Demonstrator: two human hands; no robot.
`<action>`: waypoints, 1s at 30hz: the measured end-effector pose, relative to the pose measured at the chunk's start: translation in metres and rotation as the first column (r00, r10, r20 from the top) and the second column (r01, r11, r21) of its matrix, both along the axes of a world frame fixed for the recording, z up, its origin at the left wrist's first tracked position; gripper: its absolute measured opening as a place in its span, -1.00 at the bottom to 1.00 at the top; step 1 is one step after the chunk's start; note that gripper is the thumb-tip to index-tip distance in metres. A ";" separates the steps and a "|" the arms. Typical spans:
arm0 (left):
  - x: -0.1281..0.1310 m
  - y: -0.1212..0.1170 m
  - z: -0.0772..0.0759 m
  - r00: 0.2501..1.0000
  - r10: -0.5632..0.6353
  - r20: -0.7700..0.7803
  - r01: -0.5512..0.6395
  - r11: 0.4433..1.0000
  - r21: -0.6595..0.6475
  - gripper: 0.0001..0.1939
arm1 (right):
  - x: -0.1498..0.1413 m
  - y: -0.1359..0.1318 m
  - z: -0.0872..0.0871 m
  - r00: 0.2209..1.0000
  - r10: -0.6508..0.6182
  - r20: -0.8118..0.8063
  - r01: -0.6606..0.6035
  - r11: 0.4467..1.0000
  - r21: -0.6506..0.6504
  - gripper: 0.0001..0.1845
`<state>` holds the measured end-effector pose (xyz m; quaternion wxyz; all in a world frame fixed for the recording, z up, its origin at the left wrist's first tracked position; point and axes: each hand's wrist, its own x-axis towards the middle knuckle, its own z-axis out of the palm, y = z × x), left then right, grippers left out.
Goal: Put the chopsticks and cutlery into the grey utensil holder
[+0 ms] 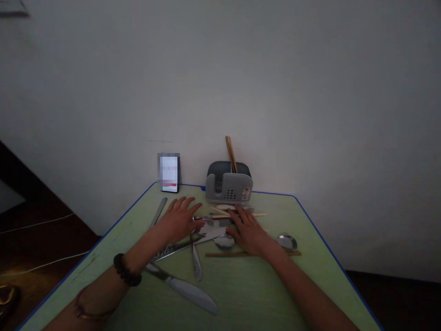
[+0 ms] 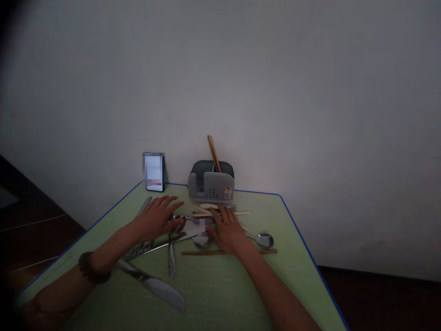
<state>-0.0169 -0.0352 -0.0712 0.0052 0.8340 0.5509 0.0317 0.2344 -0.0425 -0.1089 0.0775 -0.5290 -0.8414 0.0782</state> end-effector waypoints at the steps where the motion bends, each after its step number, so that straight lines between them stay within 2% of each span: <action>1: -0.008 -0.006 -0.006 0.999 0.048 -0.001 -0.048 0.999 0.005 -0.37 | 0.000 -0.002 -0.001 1.000 0.004 0.002 -0.004 1.000 -0.003 -0.34; 4: -0.025 -0.023 -0.025 0.992 0.129 0.013 -0.129 0.991 -0.036 -0.29 | 0.000 -0.010 0.002 1.000 0.013 0.015 -0.012 0.999 -0.029 -0.33; 6: -0.027 -0.031 -0.033 0.990 0.132 0.047 -0.130 0.990 -0.051 -0.26 | 0.001 -0.019 0.006 1.000 0.003 0.019 -0.002 0.999 -0.047 -0.32; 8: -0.024 -0.035 -0.035 0.991 0.113 0.074 -0.109 0.992 -0.064 -0.26 | 0.001 -0.029 0.013 1.000 -0.002 0.011 0.002 0.998 -0.062 -0.31; 13: -0.008 -0.029 -0.021 0.997 0.043 0.059 -0.032 0.982 -0.188 -0.21 | 0.000 -0.036 0.025 1.000 -0.002 -0.027 0.000 0.998 -0.071 -0.51; 17: 0.002 -0.009 -0.006 1.000 0.009 -0.018 -0.014 0.949 -0.314 -0.16 | 0.000 -0.019 0.023 0.998 -0.001 -0.069 0.000 1.000 -0.008 -0.62; 20: 0.006 0.009 0.007 0.998 -0.005 -0.059 -0.015 0.940 -0.340 -0.15 | 0.003 -0.003 0.021 0.994 -0.005 -0.109 0.008 1.000 0.027 -0.69; 22: 0.008 0.020 0.016 0.997 -0.032 -0.066 0.007 0.939 -0.343 -0.24 | 0.006 0.005 0.022 0.992 0.006 -0.128 -0.006 1.000 -0.002 -0.72; 25: 0.011 0.030 0.025 0.997 -0.044 -0.065 0.020 0.940 -0.341 -0.51 | 0.010 0.012 0.027 0.991 0.005 -0.135 -0.015 0.997 -0.073 -0.77; 27: 0.014 0.033 0.026 0.997 -0.047 -0.058 0.025 0.939 -0.343 -0.62 | 0.013 0.013 0.032 0.990 -0.027 -0.136 0.014 0.995 -0.102 -0.79; 30: 0.020 0.035 0.020 0.996 -0.078 -0.039 0.060 0.937 -0.343 -0.68 | 0.021 0.012 0.036 0.988 -0.082 -0.130 0.067 0.991 -0.114 -0.73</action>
